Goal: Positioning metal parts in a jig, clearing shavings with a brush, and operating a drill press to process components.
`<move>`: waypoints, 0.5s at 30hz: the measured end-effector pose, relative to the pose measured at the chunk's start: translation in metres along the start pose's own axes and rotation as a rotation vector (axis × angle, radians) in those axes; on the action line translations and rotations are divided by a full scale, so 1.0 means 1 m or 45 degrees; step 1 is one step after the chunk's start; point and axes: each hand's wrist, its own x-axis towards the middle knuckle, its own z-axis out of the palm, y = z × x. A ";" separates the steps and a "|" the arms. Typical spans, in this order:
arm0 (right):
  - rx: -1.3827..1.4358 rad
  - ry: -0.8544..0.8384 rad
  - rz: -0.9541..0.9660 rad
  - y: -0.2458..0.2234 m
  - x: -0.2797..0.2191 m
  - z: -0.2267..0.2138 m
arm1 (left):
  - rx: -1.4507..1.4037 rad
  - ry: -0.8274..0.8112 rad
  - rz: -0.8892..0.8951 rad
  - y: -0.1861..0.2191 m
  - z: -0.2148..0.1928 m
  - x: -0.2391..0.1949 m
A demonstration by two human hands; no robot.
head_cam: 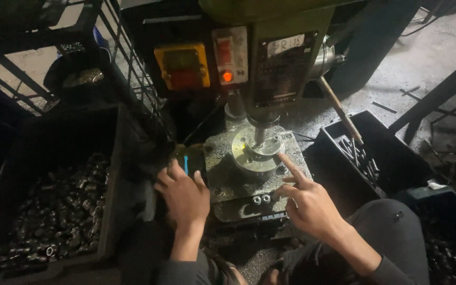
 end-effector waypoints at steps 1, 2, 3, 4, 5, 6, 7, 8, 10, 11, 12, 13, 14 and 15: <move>-0.040 -0.004 0.005 -0.001 0.001 0.000 | 0.056 0.036 0.055 0.000 0.001 -0.001; -0.079 -0.008 0.006 -0.001 0.003 0.001 | 0.114 0.076 0.109 -0.001 0.001 -0.001; -0.078 -0.008 0.004 -0.001 0.003 0.003 | 0.115 0.077 0.108 -0.002 0.001 0.000; -0.058 -0.023 0.027 -0.001 0.002 0.004 | 0.062 0.049 0.119 -0.003 0.002 0.000; -0.037 -0.039 0.049 0.000 0.001 0.005 | 0.009 0.021 0.130 -0.004 0.003 0.000; -0.039 -0.041 0.051 -0.001 0.001 0.005 | 0.007 0.019 0.129 -0.001 0.002 0.000; -0.039 -0.038 0.040 -0.003 0.001 0.005 | 0.001 -0.017 0.115 0.001 0.001 0.000; -0.038 -0.034 0.028 -0.004 0.002 0.005 | -0.003 -0.052 0.100 0.003 -0.001 -0.001; -0.048 -0.054 0.048 -0.004 0.001 0.008 | -0.019 -0.048 0.102 -0.001 0.006 -0.001; -0.058 -0.071 0.069 -0.004 0.001 0.009 | -0.034 -0.042 0.106 -0.003 0.008 -0.001; -0.058 -0.070 0.067 -0.005 0.001 0.009 | -0.034 -0.040 0.106 -0.002 0.008 -0.001; -0.053 -0.079 0.078 -0.006 0.001 0.009 | -0.067 -0.050 0.100 -0.002 0.007 0.000; -0.047 -0.088 0.092 -0.007 0.000 0.009 | -0.101 -0.063 0.095 -0.001 0.006 -0.001; -0.047 -0.087 0.092 -0.007 0.000 0.010 | -0.100 -0.063 0.096 0.000 0.004 -0.001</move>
